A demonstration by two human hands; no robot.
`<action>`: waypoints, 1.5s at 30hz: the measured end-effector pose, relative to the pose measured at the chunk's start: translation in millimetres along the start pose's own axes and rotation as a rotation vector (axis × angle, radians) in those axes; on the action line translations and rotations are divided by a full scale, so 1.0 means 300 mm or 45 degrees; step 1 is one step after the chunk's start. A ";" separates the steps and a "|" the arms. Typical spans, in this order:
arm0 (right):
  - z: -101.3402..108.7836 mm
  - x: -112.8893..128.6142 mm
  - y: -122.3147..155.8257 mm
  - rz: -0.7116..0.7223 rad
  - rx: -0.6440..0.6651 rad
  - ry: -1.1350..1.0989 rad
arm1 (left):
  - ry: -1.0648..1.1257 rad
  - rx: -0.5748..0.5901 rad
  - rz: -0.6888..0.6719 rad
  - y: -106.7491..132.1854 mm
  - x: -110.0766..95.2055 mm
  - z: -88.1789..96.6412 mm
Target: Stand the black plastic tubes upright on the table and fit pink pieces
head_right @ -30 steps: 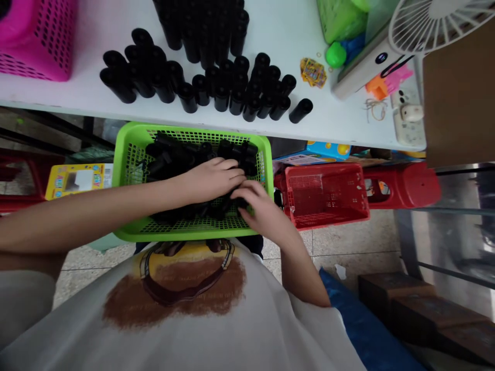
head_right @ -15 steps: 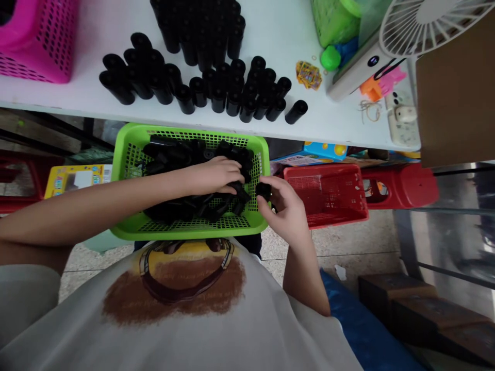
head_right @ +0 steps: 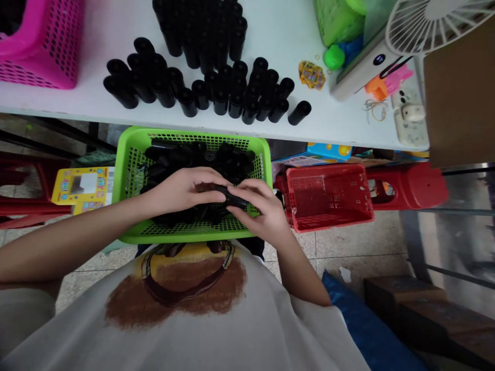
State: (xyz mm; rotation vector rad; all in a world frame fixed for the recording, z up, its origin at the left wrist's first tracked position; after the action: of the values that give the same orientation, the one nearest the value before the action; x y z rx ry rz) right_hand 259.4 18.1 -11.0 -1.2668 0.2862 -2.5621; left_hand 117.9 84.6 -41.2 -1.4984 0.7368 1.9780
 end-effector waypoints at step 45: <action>-0.071 -0.180 -0.127 -0.092 0.294 0.683 | 0.756 -0.335 0.169 0.069 -0.010 0.104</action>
State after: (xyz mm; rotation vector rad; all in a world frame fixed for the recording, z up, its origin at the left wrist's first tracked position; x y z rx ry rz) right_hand 268.1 72.7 -52.9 -0.5048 0.0404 -2.8554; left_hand 83.1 91.9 -29.0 -2.2972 0.8480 1.7746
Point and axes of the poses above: each hand's wrist, its own y-axis away from the middle knuckle, its own z-axis out of the back of the hand, x = y × z, the point moved 9 cm from there along -y, towards the middle knuckle, and after that the axes turned 3 degrees about -x, right-handed, at the moved point
